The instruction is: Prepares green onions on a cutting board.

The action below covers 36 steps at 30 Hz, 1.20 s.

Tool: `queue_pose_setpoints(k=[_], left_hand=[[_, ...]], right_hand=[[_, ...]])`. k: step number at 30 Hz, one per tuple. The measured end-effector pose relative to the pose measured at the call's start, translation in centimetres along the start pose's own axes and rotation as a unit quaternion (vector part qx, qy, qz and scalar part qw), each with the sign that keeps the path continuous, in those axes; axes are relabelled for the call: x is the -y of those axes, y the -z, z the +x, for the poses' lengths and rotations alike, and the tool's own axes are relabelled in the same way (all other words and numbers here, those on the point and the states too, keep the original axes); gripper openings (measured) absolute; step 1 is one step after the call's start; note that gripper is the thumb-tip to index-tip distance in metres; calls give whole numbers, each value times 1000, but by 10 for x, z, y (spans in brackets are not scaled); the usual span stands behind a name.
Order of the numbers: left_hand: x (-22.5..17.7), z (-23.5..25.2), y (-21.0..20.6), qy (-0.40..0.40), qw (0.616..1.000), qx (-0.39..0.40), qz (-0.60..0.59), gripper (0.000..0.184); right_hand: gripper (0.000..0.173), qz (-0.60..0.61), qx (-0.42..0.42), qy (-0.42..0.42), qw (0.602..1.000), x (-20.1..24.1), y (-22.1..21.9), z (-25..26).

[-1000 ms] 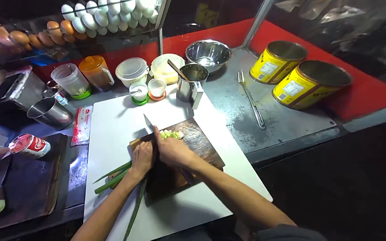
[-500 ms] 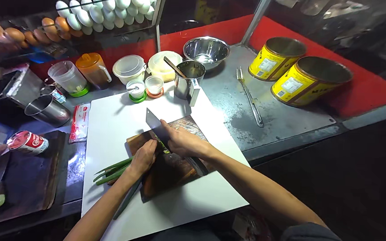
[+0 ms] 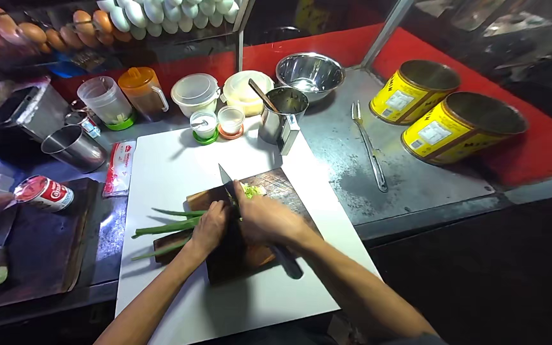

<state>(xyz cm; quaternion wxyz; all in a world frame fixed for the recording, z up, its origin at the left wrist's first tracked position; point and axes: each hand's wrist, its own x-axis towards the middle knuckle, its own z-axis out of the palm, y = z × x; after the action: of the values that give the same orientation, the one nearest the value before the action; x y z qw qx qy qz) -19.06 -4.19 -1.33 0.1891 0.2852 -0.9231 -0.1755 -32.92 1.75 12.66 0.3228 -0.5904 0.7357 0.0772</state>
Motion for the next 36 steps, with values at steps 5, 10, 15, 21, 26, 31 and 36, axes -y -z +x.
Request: queue_pose_setpoints(k=[5,10,15,21,26,31,36], left_hand=[[3,8,12,21,997,75,-17,24],[-9,8,12,55,998,19,6,21],[-10,2,2,90,996,-12,26,25],[-7,-6,-14,49,989,-121,72,15],[10,2,-12,-18,992,-124,17,15],[4,4,-12,20,993,-105,50,16],[-1,0,-17,25,979,-159,126,14]], right_hand=[[88,10,19,36,999,-8,17,28],[88,-12,-5,12,1000,5,2,9],[90,11,2,38,999,-7,11,35],[91,48,-40,20,998,-5,-13,38],[86,1,8,33,999,2,17,19],[90,52,-29,21,998,-4,-6,43],[90,42,-46,10,998,3,-14,29]])
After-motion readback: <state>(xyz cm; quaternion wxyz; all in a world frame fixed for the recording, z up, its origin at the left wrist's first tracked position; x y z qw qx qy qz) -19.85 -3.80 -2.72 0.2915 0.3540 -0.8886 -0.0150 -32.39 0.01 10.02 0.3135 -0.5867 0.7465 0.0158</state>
